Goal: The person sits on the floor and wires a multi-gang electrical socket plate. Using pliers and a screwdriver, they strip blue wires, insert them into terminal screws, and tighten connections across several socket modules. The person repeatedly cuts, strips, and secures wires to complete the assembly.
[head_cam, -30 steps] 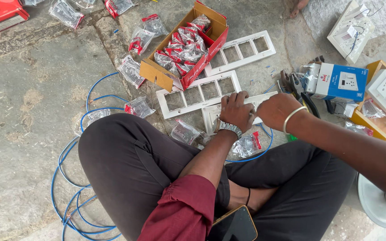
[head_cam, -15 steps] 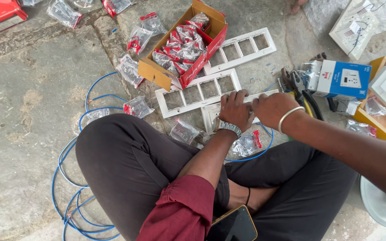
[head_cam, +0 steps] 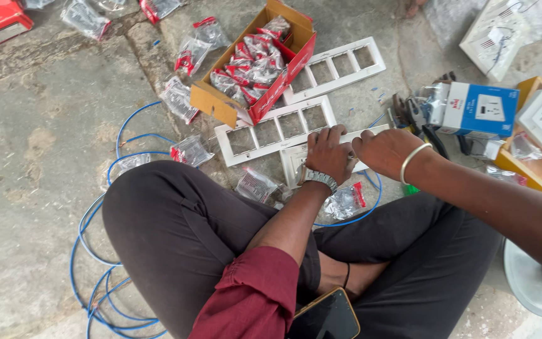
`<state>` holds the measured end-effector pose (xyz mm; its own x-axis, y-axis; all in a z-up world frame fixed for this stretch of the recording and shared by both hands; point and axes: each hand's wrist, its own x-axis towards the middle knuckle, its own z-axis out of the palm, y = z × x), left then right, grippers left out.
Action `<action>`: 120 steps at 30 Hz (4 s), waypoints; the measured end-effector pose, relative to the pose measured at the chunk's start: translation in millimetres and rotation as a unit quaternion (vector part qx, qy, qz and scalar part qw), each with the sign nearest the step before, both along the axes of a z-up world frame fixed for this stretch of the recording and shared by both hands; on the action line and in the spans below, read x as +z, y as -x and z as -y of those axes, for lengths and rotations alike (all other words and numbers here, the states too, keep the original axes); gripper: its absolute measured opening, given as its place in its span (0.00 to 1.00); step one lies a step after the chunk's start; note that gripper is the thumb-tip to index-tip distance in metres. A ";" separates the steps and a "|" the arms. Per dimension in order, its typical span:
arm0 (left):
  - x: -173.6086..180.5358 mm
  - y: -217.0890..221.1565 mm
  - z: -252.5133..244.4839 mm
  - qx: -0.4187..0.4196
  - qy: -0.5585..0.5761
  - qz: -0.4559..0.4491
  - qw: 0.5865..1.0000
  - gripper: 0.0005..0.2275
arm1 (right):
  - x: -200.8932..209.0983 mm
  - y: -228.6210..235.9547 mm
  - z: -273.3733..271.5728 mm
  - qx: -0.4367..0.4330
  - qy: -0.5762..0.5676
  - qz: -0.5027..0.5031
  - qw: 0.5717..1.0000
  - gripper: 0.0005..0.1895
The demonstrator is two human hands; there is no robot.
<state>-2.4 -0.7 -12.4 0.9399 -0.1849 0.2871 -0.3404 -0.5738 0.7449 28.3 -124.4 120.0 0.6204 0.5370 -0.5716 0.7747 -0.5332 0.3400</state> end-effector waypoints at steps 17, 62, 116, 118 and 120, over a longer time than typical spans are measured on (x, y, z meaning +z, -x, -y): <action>-2.4 -2.3 1.4 -0.026 -0.011 -0.041 0.999 0.05 | -15.8 8.0 -3.6 -0.117 0.083 0.015 0.990 0.10; -16.9 -26.2 18.4 -0.082 -0.125 -0.185 0.971 0.36 | 0.9 49.7 8.9 -0.054 0.015 -0.004 0.998 0.14; -20.5 -17.9 33.5 -0.095 -0.154 -0.182 0.966 0.16 | -32.8 97.8 15.7 -0.439 -0.224 0.041 0.869 0.14; -22.5 -19.3 25.0 -0.095 -0.166 -0.172 0.966 0.16 | -43.3 89.1 18.5 -0.494 -0.304 0.028 0.814 0.14; -17.4 -19.1 28.5 -0.098 -0.166 -0.168 0.967 0.16 | -52.5 82.4 35.5 -0.562 -0.327 0.000 0.759 0.16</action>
